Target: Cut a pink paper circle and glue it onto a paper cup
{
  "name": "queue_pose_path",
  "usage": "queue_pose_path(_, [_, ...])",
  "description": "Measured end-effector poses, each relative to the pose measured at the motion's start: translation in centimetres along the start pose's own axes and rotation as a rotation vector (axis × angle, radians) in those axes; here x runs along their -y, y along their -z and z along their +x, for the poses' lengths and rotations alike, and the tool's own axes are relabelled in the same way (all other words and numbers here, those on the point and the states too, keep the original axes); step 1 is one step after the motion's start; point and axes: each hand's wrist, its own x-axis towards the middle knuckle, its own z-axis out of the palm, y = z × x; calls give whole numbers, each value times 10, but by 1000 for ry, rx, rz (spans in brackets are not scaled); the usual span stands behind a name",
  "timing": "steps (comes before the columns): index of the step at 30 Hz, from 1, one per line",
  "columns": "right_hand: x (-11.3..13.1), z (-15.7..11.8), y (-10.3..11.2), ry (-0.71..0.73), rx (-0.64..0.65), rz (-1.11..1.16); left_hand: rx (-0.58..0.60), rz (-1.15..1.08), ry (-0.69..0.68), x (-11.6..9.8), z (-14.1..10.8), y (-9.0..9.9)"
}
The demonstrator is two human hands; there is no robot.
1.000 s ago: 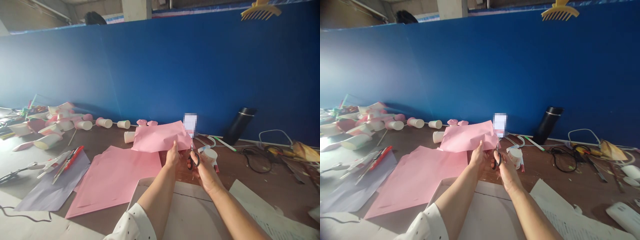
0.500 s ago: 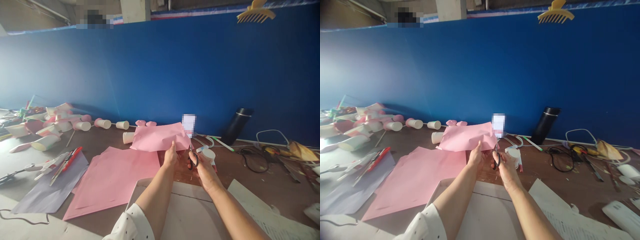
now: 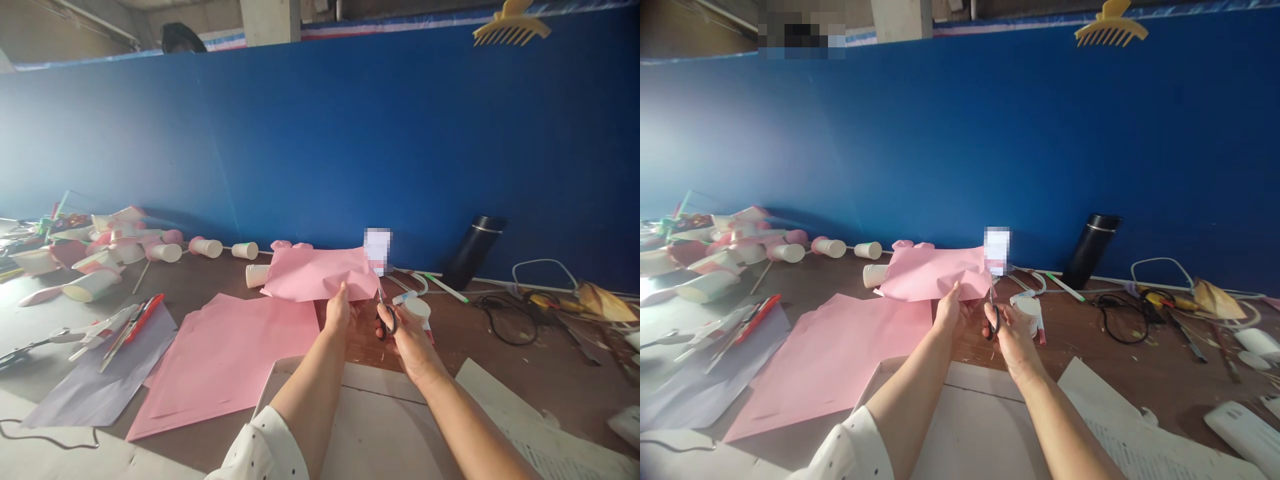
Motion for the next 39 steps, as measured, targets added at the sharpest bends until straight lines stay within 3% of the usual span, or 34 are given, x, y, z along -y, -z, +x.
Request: queue_pose_path(39, [-2, -1, -5, -16, -2, 34, -36, -71, 3, -9, 3, -3])
